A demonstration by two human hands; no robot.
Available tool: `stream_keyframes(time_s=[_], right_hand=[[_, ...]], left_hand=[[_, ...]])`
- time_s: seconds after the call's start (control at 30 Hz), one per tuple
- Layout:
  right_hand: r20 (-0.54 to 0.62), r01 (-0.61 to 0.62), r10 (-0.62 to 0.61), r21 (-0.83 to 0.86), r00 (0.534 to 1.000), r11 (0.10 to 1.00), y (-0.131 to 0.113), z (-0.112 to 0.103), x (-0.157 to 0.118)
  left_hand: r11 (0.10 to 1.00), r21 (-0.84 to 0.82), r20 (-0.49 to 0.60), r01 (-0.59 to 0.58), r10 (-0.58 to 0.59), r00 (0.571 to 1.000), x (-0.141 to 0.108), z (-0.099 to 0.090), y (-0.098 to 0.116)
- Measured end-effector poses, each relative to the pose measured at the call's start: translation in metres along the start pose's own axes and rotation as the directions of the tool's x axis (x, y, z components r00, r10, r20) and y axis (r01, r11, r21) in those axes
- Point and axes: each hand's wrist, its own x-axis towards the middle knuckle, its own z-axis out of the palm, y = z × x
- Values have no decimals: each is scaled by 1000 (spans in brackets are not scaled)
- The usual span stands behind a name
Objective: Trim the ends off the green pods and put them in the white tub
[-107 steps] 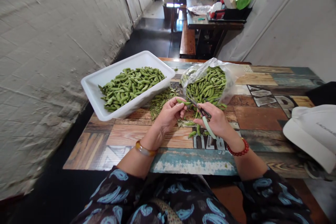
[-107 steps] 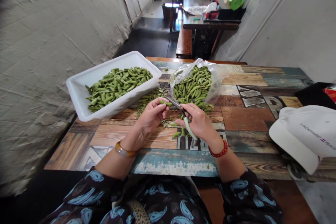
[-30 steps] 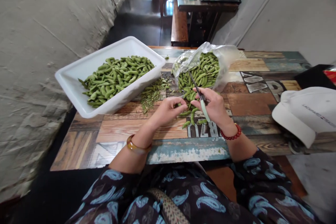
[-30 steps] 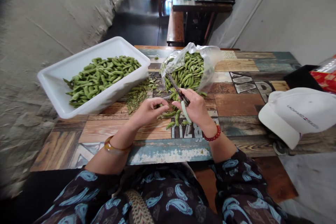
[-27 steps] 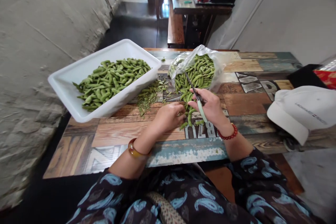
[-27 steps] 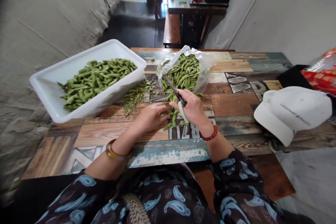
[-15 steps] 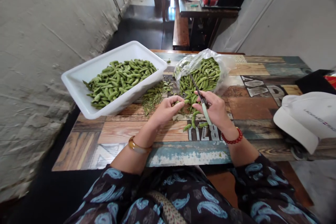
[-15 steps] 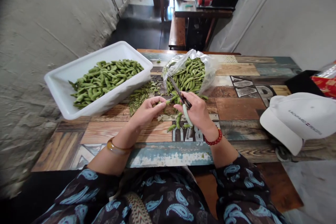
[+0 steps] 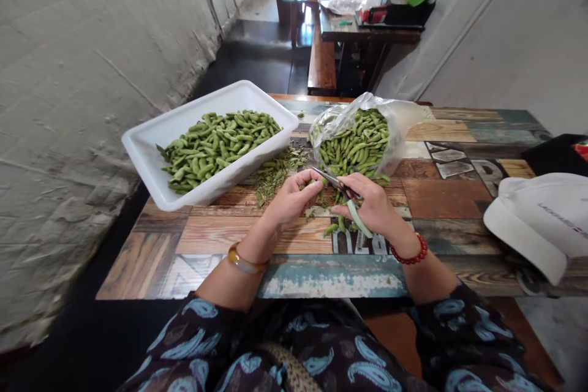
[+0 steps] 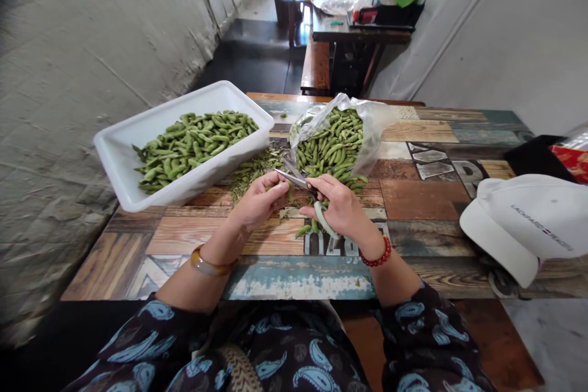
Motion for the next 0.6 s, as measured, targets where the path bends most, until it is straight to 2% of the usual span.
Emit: stream_keyframes(time_s=[0.33, 0.5, 0.6], right_hand=[[33, 4, -5, 23, 999, 1000, -7, -2, 3], [33, 9, -9, 5, 999, 1000, -6, -3, 2], [25, 4, -4, 9, 1000, 1000, -7, -3, 1]], left_hand=[[973, 205, -23, -105, 112, 993, 0, 0, 3], [969, 222, -16, -109, 115, 993, 0, -1, 3], [981, 179, -36, -77, 85, 996, 0, 0, 2]])
